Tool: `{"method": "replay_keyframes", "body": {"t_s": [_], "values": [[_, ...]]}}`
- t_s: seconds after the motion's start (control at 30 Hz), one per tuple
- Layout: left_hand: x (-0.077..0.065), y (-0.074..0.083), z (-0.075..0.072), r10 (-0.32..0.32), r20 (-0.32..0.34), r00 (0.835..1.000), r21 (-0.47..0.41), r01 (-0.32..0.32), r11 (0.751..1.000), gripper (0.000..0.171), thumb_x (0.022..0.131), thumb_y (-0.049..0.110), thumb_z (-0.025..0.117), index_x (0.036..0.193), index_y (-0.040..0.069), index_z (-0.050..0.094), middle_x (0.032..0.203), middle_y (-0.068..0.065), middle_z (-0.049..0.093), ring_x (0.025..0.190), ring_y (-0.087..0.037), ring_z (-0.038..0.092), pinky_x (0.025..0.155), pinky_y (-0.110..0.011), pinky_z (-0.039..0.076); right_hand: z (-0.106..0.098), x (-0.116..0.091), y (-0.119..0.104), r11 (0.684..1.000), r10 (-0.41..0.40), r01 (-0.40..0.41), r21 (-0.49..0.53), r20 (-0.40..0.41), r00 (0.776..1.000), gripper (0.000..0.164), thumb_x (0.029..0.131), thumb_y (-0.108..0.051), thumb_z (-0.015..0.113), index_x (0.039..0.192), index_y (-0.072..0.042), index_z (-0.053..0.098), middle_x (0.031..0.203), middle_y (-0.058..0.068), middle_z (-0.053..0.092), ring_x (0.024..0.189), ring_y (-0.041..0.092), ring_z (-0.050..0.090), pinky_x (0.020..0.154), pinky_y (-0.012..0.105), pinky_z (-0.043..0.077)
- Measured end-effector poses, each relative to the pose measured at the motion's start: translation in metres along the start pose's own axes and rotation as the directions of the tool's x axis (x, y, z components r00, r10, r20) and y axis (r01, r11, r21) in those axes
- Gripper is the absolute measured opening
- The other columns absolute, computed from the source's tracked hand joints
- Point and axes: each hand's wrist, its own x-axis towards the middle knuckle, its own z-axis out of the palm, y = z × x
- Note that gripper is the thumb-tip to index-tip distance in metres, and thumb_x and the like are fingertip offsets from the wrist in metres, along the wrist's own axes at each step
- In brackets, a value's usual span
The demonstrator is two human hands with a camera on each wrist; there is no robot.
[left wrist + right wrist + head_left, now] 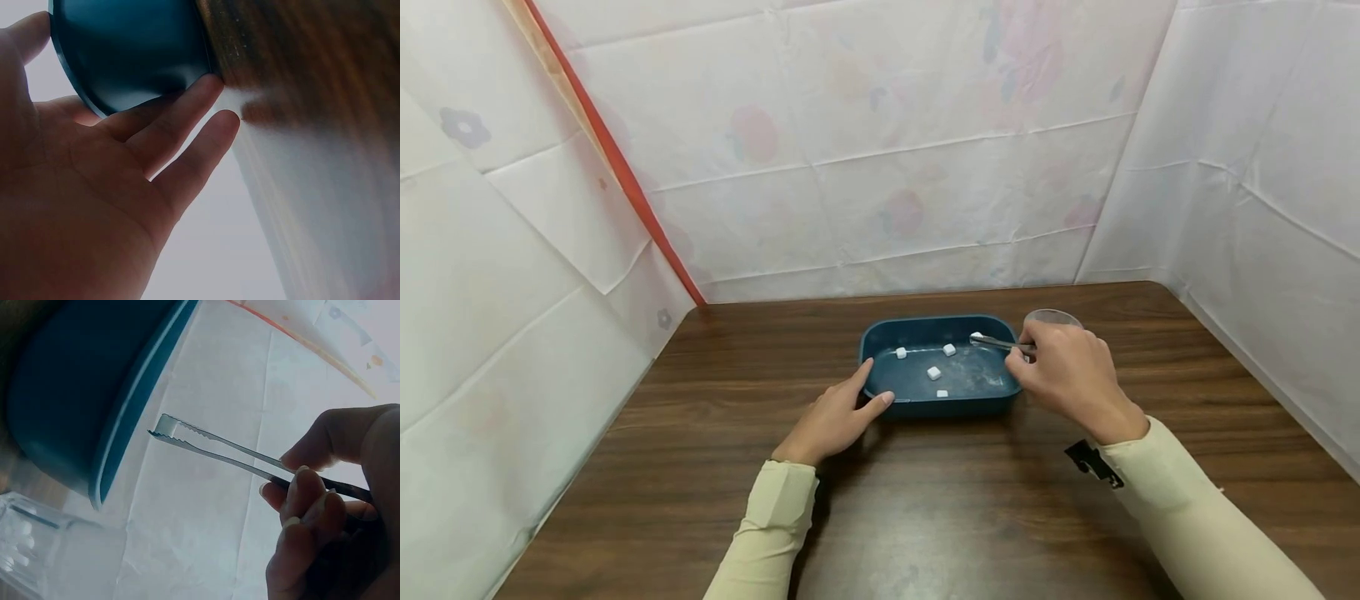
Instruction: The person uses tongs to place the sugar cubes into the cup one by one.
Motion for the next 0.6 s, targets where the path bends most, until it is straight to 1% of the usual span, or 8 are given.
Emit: {"method": "replay_keyframes", "body": {"t_s": [0.1,0.23,0.4,0.6], "values": [[0.001,0.001,0.0,0.003,0.003,1.0,0.002,-0.003,1.0,0.086,0.096,0.067,0.05,0.162,0.02,0.023,0.159,-0.005,0.035,0.142,-0.028,0.04,0.111,-0.056,0.035,-0.004,0.001,0.004,1.0,-0.001,0.001,0.001,-0.023,1.0,0.02,0.081,-0.01,0.062,0.066,-0.019,0.053,0.059,-0.005,0.045,0.049,0.015,0.042,0.041,0.031,0.03],[0.001,0.0,0.001,0.004,0.005,1.0,0.0,-0.004,1.0,0.087,0.096,0.068,0.049,0.162,0.019,0.022,0.159,-0.005,0.035,0.142,-0.029,0.039,0.111,-0.056,0.035,-0.009,0.001,0.008,1.0,0.001,-0.001,-0.007,-0.023,1.0,0.023,0.082,-0.009,0.061,0.064,-0.018,0.05,0.056,-0.004,0.038,0.046,0.015,0.036,0.042,0.029,0.024],[0.0,-0.001,0.001,0.011,0.005,1.0,-0.003,-0.011,1.0,0.088,0.095,0.069,0.049,0.162,0.019,0.021,0.159,-0.005,0.034,0.142,-0.029,0.039,0.111,-0.056,0.035,-0.016,0.002,0.012,0.999,0.046,-0.046,-0.028,0.013,0.999,0.014,0.085,-0.013,0.061,0.071,-0.013,0.058,0.052,-0.003,0.041,0.046,0.015,0.037,0.042,0.03,0.025],[0.001,-0.001,0.001,0.018,-0.001,1.0,-0.007,-0.018,1.0,0.088,0.095,0.069,0.049,0.162,0.019,0.021,0.16,-0.005,0.033,0.143,-0.029,0.038,0.111,-0.055,0.035,-0.019,0.004,0.016,0.996,0.079,-0.078,-0.034,0.021,0.997,0.009,0.084,-0.014,0.059,0.077,-0.01,0.063,0.055,-0.002,0.047,0.048,0.017,0.041,0.044,0.032,0.029]]}}
